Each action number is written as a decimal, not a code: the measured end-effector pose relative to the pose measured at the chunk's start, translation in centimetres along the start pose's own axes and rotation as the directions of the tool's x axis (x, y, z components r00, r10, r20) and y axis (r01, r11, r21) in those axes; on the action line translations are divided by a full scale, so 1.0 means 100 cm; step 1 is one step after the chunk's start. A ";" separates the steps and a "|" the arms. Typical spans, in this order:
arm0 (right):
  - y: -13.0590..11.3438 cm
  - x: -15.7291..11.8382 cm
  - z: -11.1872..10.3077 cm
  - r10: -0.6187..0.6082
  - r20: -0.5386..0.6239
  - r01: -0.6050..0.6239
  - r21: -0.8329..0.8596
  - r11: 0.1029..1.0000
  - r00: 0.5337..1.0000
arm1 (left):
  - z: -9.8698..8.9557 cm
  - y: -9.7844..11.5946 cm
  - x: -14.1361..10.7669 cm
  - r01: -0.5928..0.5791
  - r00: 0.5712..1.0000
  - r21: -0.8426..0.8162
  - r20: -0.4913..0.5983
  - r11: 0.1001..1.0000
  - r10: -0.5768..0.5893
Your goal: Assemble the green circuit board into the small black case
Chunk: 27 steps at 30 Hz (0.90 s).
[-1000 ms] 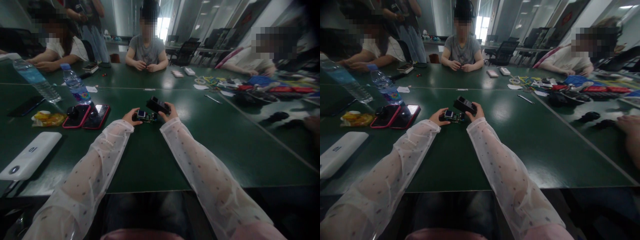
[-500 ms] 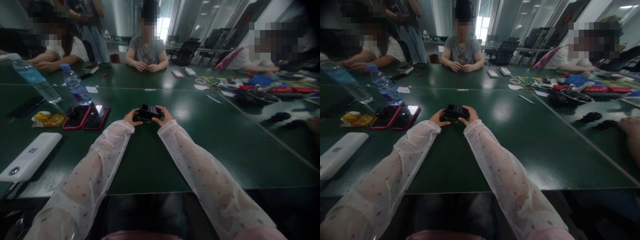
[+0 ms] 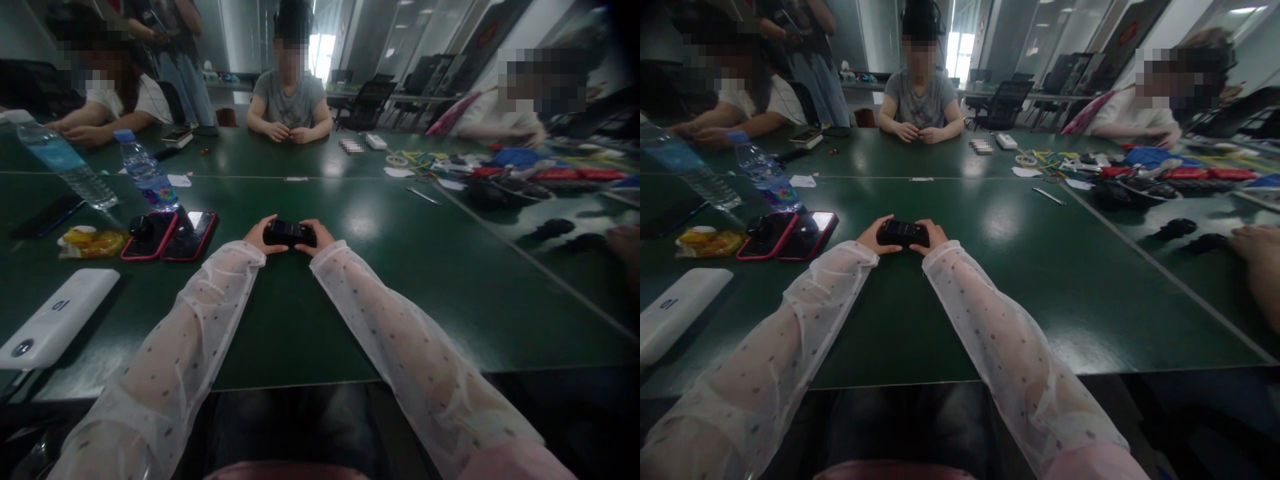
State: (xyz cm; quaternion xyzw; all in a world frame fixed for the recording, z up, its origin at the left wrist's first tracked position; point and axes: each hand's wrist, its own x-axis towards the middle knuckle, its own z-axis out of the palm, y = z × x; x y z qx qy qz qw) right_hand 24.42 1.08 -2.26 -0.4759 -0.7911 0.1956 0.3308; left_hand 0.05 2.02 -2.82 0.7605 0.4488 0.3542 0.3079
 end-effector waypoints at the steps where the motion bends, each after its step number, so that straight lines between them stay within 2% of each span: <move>1: 0.001 0.000 0.001 0.004 0.006 -0.004 0.002 1.000 1.000 | 0.000 0.001 -0.001 0.000 1.000 0.003 0.003 1.000 0.000; 4: 0.003 0.001 0.001 -0.001 0.022 0.001 0.004 1.000 1.000 | -0.001 0.005 -0.002 0.000 1.000 0.012 0.004 1.000 0.000; 9: 0.002 0.001 -0.001 -0.101 -0.005 0.101 0.009 0.995 0.995 | -0.003 0.006 -0.003 0.023 0.999 0.046 0.030 0.999 -0.024; 13: 0.004 0.000 0.002 -0.152 -0.013 0.153 0.073 0.986 0.988 | -0.003 0.007 -0.002 0.028 1.000 0.026 0.010 0.999 -0.028; 18: 0.007 -0.001 0.008 -0.111 -0.033 0.114 0.144 0.983 0.993 | -0.003 0.012 0.000 0.045 0.999 0.036 0.013 0.998 -0.046; 21: 0.004 -0.002 0.007 -0.098 -0.013 0.098 0.243 0.965 0.995 | -0.003 0.015 0.000 0.026 0.999 0.019 0.020 0.999 -0.027; 27: -0.003 -0.004 0.003 0.088 0.039 -0.096 0.488 0.868 0.995 | -0.005 0.020 0.000 0.049 0.998 -0.009 0.047 0.999 -0.048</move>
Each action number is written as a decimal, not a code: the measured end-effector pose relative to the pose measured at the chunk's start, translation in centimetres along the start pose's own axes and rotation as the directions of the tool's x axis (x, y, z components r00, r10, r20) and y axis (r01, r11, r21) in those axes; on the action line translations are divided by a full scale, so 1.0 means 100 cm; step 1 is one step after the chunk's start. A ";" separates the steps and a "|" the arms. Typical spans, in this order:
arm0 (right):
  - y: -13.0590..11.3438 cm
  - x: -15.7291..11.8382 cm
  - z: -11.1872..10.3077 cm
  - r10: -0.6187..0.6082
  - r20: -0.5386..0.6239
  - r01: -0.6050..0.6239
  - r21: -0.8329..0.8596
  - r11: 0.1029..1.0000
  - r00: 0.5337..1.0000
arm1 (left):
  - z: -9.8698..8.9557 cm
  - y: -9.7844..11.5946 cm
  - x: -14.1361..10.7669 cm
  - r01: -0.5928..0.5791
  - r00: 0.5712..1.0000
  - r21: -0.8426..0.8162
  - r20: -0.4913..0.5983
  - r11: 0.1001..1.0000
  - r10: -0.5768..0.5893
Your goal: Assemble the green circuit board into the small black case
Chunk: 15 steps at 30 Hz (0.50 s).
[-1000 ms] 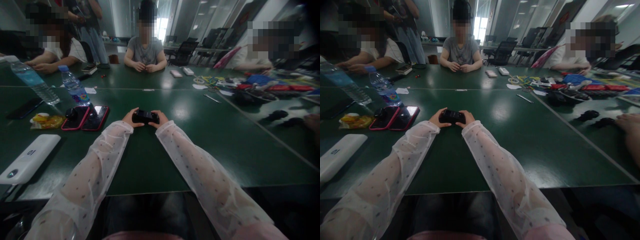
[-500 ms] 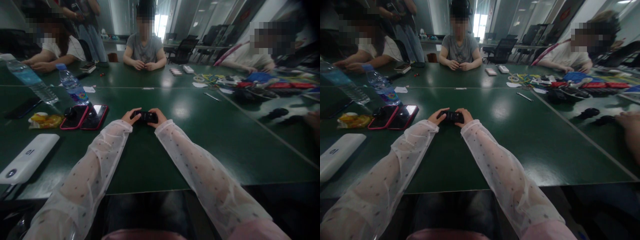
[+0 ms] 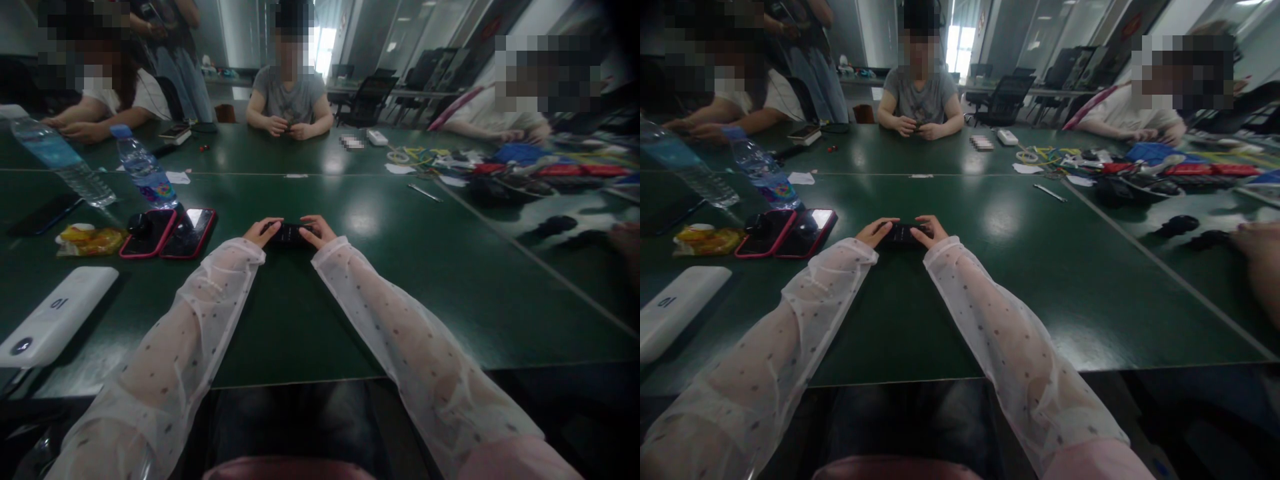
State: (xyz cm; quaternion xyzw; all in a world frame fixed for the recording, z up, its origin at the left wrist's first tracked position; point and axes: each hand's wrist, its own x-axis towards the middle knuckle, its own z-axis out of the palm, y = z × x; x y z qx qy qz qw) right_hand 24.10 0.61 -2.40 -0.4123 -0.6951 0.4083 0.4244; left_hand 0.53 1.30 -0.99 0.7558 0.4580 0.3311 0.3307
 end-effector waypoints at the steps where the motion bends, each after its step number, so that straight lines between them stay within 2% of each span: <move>1: -0.001 0.000 0.000 0.015 0.000 -0.015 0.018 1.000 1.000 | 0.000 0.001 0.000 0.007 1.000 -0.003 -0.003 1.000 -0.007; 7: -0.003 0.001 0.004 0.027 -0.031 -0.025 0.070 0.997 0.999 | 0.004 0.002 -0.001 -0.001 0.999 -0.039 -0.049 0.999 -0.001; 15: -0.006 0.003 0.004 0.104 -0.070 -0.092 0.157 0.983 0.992 | 0.000 0.001 -0.002 -0.015 1.000 -0.020 0.011 1.000 0.015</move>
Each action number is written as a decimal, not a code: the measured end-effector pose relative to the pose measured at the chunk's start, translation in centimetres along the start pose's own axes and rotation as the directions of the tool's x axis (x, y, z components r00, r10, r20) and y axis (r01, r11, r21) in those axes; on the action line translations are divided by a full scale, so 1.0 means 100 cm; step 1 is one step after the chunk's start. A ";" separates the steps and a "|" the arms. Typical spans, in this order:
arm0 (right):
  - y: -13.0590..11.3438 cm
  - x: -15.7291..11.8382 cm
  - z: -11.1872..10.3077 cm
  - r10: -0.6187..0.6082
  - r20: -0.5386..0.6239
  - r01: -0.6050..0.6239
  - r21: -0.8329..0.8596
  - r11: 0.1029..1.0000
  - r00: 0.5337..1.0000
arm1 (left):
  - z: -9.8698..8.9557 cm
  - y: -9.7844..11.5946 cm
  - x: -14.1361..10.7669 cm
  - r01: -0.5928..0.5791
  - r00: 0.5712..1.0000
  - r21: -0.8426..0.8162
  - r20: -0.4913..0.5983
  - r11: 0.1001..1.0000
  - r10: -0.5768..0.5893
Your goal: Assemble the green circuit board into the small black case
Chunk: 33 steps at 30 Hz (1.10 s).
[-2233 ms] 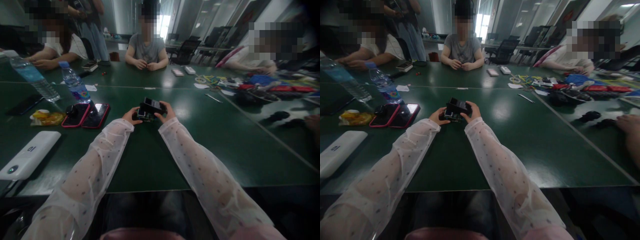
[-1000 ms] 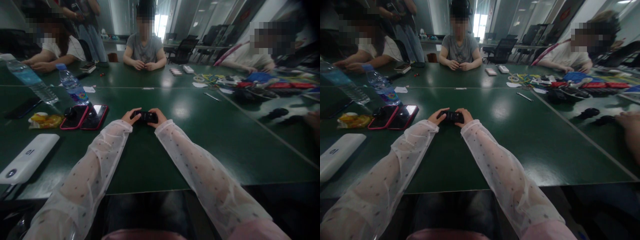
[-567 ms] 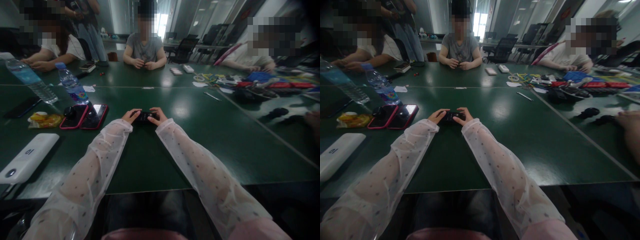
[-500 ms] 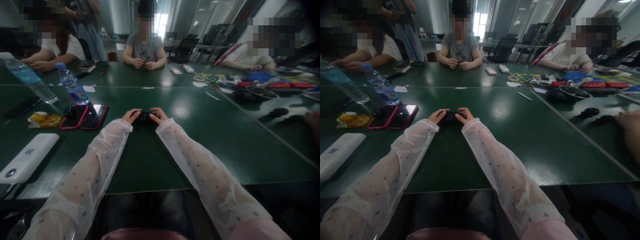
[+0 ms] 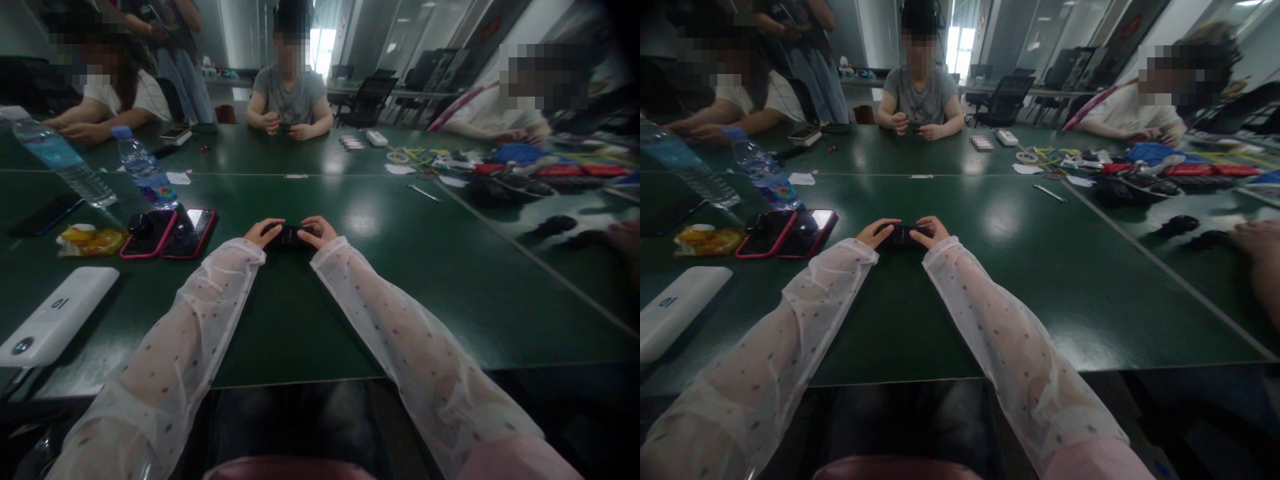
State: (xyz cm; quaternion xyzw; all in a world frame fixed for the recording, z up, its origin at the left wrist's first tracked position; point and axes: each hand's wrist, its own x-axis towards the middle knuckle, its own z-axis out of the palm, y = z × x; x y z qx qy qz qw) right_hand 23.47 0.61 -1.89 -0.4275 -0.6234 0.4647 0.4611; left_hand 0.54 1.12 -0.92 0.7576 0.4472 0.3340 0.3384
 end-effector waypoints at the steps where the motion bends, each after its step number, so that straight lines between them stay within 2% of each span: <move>1: -0.001 0.000 0.000 0.011 0.002 -0.011 0.017 1.000 1.000 | 0.000 0.001 0.000 -0.004 1.000 0.001 0.003 1.000 0.004; 10: -0.005 0.001 -0.004 0.084 0.035 -0.087 0.092 0.992 0.996 | 0.000 0.005 -0.003 0.008 1.000 -0.017 0.010 1.000 -0.007; 15: -0.001 0.003 -0.006 0.090 0.048 -0.094 0.090 0.991 0.995 | 0.001 -0.005 -0.003 0.001 1.000 0.078 0.017 0.997 -0.003; 18: 0.003 0.004 -0.005 0.034 -0.007 -0.034 0.013 0.999 0.999 | 0.002 -0.015 0.002 0.030 0.999 0.109 0.031 0.994 -0.034; 22: 0.007 0.006 -0.002 -0.072 -0.104 0.061 -0.101 0.993 0.992 | 0.003 -0.024 0.005 0.009 1.000 0.088 0.026 0.996 -0.011; 28: 0.008 0.005 -0.005 -0.124 -0.086 0.109 -0.166 0.980 0.989 | 0.005 -0.017 0.000 -0.033 0.999 -0.037 -0.004 0.999 0.033; 33: 0.012 0.006 -0.009 -0.209 -0.095 0.163 -0.353 0.921 0.973 | 0.005 -0.017 0.002 -0.036 0.999 -0.066 0.010 0.997 0.037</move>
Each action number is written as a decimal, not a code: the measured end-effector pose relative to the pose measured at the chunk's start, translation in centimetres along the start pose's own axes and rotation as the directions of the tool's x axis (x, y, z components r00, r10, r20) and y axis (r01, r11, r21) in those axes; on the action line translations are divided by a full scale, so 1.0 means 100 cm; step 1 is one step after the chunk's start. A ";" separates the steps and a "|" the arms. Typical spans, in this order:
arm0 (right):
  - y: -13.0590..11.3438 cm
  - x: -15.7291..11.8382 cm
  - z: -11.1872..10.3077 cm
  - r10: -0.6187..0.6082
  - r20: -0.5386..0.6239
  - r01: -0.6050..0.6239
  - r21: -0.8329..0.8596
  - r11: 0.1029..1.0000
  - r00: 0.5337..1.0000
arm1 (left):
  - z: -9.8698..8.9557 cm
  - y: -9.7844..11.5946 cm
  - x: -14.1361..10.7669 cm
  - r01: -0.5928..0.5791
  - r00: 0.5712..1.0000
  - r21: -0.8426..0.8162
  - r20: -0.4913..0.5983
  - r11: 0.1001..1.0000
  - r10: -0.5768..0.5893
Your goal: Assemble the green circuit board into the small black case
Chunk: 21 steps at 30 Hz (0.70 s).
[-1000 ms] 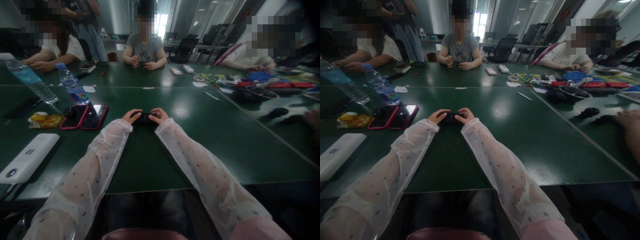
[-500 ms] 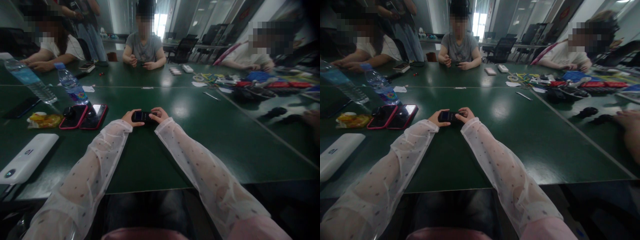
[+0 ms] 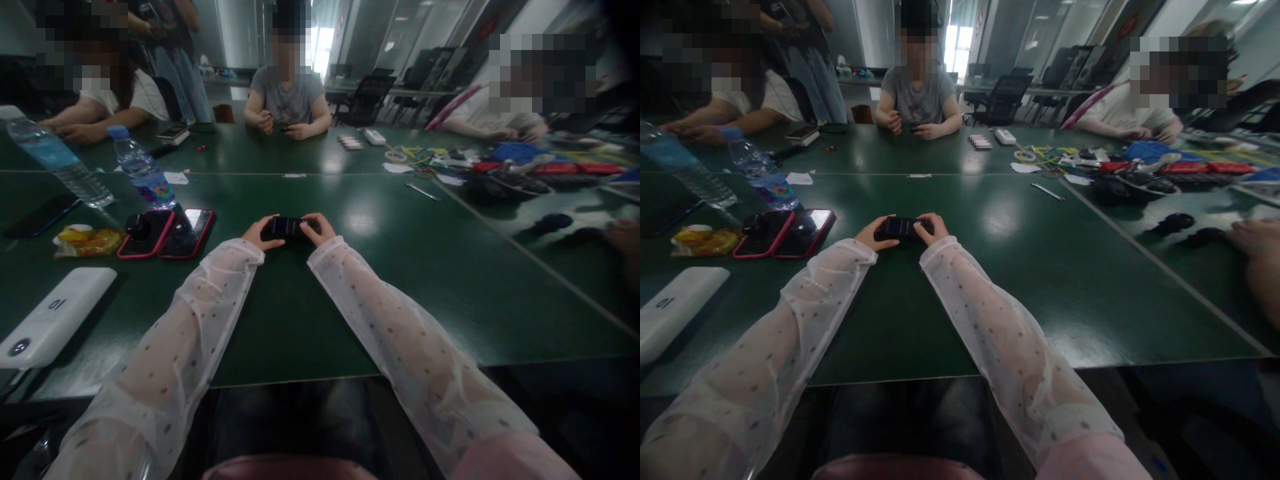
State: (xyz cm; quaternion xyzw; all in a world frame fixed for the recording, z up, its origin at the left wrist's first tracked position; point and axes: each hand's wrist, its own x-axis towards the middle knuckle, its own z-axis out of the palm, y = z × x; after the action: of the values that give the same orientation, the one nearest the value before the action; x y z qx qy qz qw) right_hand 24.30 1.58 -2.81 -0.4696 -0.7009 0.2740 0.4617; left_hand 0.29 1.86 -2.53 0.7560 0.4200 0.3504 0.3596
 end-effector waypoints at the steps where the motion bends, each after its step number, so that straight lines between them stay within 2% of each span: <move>1: 0.001 0.000 0.000 -0.011 -0.004 0.011 -0.037 0.999 1.000 | 0.000 -0.001 0.001 0.003 1.000 -0.004 -0.004 1.000 -0.003; 6: 0.003 0.000 0.001 0.027 -0.008 -0.028 -0.101 0.995 1.000 | 0.000 -0.010 0.003 -0.006 1.000 0.007 -0.025 1.000 0.006; 9: 0.003 0.000 0.003 0.092 -0.010 -0.092 -0.119 0.989 0.996 | -0.001 -0.012 0.004 0.046 0.998 0.110 -0.049 0.993 -0.041; 12: 0.002 0.000 0.004 0.105 -0.006 -0.105 -0.129 0.986 0.994 | -0.001 -0.013 0.004 0.082 0.996 0.185 -0.060 0.979 -0.072; 17: 0.001 -0.003 0.003 0.030 0.047 -0.024 -0.117 0.993 0.998 | 0.001 -0.017 0.005 0.059 0.997 0.191 -0.064 0.980 -0.048; 21: 0.004 -0.003 0.001 -0.045 0.104 0.064 -0.182 0.981 0.994 | 0.001 -0.023 0.007 0.010 0.998 0.183 -0.063 0.983 0.001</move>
State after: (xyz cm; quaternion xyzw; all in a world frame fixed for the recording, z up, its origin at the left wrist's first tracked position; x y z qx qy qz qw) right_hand 24.42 1.44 -3.26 -0.4768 -0.7579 0.2180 0.3882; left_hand -0.21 3.38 -4.35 0.7735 0.4632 0.3332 0.2759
